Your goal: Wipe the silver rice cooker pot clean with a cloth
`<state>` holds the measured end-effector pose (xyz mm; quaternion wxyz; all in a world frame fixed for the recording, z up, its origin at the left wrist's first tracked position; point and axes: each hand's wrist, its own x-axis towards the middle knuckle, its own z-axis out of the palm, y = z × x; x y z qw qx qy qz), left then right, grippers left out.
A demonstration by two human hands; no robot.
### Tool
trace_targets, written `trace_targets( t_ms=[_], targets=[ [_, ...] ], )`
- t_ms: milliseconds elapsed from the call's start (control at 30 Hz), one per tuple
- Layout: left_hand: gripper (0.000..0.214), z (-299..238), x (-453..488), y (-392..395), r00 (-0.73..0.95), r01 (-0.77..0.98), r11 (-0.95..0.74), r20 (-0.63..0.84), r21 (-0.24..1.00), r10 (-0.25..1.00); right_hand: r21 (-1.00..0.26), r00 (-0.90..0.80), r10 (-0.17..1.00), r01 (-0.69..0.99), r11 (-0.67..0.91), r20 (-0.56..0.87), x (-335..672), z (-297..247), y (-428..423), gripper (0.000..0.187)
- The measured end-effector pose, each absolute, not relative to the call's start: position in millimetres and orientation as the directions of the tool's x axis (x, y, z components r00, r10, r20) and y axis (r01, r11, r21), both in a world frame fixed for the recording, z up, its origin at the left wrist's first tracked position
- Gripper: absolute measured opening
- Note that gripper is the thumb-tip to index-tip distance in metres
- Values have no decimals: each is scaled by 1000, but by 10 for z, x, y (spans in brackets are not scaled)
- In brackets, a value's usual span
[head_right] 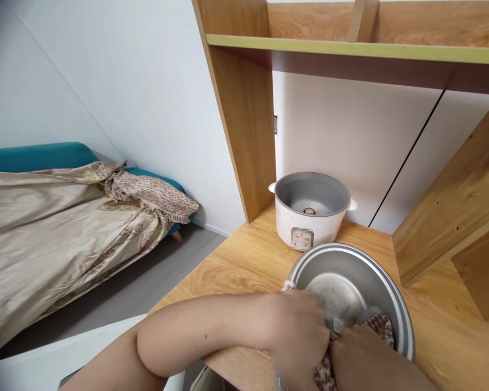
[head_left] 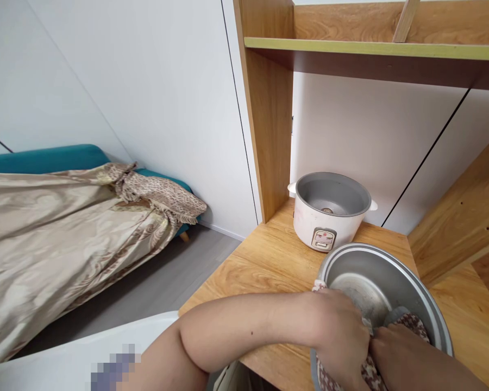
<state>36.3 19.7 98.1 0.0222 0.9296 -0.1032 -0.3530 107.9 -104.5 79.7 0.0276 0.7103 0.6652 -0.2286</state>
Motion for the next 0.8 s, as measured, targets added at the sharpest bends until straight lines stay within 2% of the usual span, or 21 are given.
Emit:
trace_targets(
  t_ms=[133, 333, 433, 600, 733, 800],
  targets=[
    [62, 1023, 363, 176, 742, -157, -981, -641, 115, -194, -262, -24, 954, 963, -57, -298, 1123, 697, -1076, 28],
    [63, 1062, 366, 176, 725, -154, -980, -660, 124, -197, -136, -26, 969, 991, -8, -245, 1172, 570, -1094, 30],
    [63, 1059, 362, 179, 741, -141, -983, -646, 116, -183, -175, -3, 973, 984, -39, -231, 1151, 618, -1094, 33],
    [71, 1041, 360, 189, 733, -132, -977, -647, 166, -209, -221, 12, 943, 971, -90, -331, 1121, 717, -1069, 28],
    [59, 1030, 351, 179, 771, -112, -985, -614, 134, -172, -194, 38, 952, 976, -101, -304, 1117, 700, -1073, 25],
    [52, 1026, 349, 175, 791, -121, -984, -586, 128, -174, -219, 18, 962, 972, -80, -273, 1115, 681, -1084, 26]
  ],
)
